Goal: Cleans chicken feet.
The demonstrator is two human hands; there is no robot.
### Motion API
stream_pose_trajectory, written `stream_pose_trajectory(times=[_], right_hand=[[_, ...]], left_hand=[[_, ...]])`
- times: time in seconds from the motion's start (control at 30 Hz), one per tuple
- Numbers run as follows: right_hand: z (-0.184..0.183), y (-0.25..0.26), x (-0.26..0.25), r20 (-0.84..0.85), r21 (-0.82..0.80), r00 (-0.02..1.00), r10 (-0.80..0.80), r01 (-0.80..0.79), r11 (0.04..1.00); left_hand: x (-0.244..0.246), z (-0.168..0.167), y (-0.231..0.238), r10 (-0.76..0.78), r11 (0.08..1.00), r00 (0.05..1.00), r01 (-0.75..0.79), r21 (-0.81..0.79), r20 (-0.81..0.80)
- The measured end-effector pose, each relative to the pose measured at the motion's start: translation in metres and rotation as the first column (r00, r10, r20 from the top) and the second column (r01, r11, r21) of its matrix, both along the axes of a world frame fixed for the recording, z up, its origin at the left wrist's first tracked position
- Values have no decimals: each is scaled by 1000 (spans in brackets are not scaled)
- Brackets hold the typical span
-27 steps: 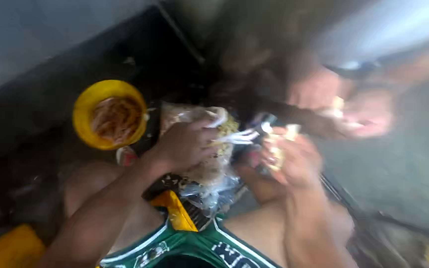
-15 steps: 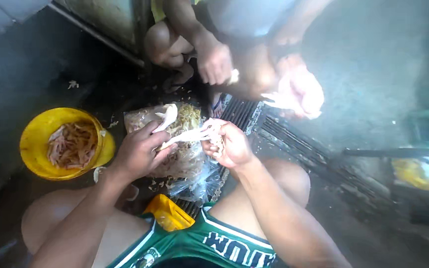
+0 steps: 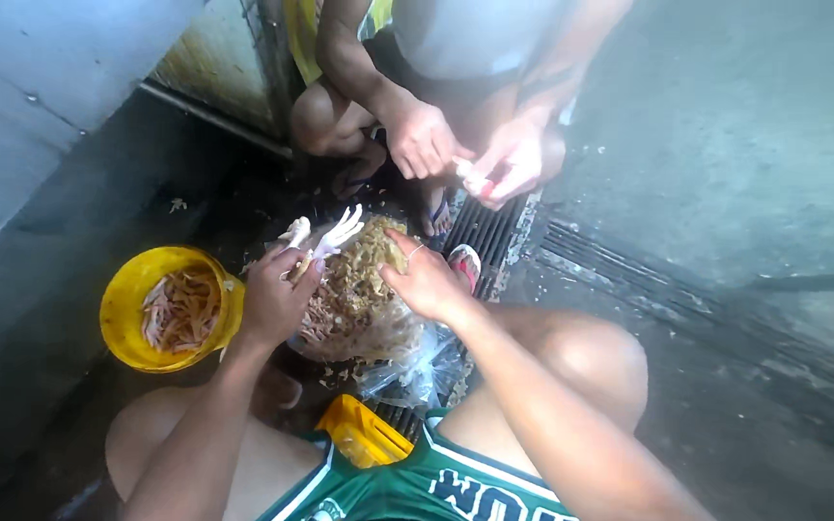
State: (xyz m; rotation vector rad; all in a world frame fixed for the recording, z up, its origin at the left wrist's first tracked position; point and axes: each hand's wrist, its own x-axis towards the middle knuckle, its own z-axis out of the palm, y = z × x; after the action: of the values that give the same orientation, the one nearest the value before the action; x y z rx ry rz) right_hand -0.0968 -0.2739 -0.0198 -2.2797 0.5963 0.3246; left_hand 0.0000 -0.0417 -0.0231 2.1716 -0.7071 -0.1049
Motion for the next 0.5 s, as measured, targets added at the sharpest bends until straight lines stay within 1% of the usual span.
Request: stream_pose_trajectory(times=[0.07, 0.13, 0.27, 0.3, 0.33, 0.37, 0.4, 0.43, 0.47, 0.5], right_hand=[[4, 2, 1, -43, -5, 999, -11, 11, 1000], [4, 3, 1, -82, 17, 997, 13, -11, 1000], [1, 7, -1, 1, 33, 998, 59, -59, 998], [-1, 7, -2, 34, 61, 999, 42, -44, 997], [-3, 8, -2, 81, 124, 997, 11, -21, 992], [-6, 8, -3, 138, 244, 990, -36, 1, 970], [-10, 10, -3, 188, 434, 976, -110, 18, 901], [-12, 13, -4, 217, 642, 956, -199, 13, 766], [-13, 16, -4, 225, 796, 934, -279, -11, 606], [-13, 21, -5, 225, 874, 913, -339, -35, 485]], left_hand=[[-1, -4, 0, -5, 1000, 1000, 5, 6, -8], [-3, -6, 1, -18, 1000, 999, 19, 18, -30], [-7, -10, 1, -32, 999, 999, 32, -6, -12], [-8, -9, 1, -27, 1000, 999, 27, -15, -17], [-8, -9, 1, -20, 999, 1000, 19, -26, -22], [-9, -10, 0, -9, 999, 1000, 8, -36, -23], [-10, -11, -2, -1, 999, 1000, 0, -36, -21], [-12, -13, -4, 0, 1000, 1000, 0, -21, -4], [-14, -15, -6, -16, 1000, 1000, 15, 11, 20], [-17, -17, -9, -53, 998, 998, 52, 48, 34]])
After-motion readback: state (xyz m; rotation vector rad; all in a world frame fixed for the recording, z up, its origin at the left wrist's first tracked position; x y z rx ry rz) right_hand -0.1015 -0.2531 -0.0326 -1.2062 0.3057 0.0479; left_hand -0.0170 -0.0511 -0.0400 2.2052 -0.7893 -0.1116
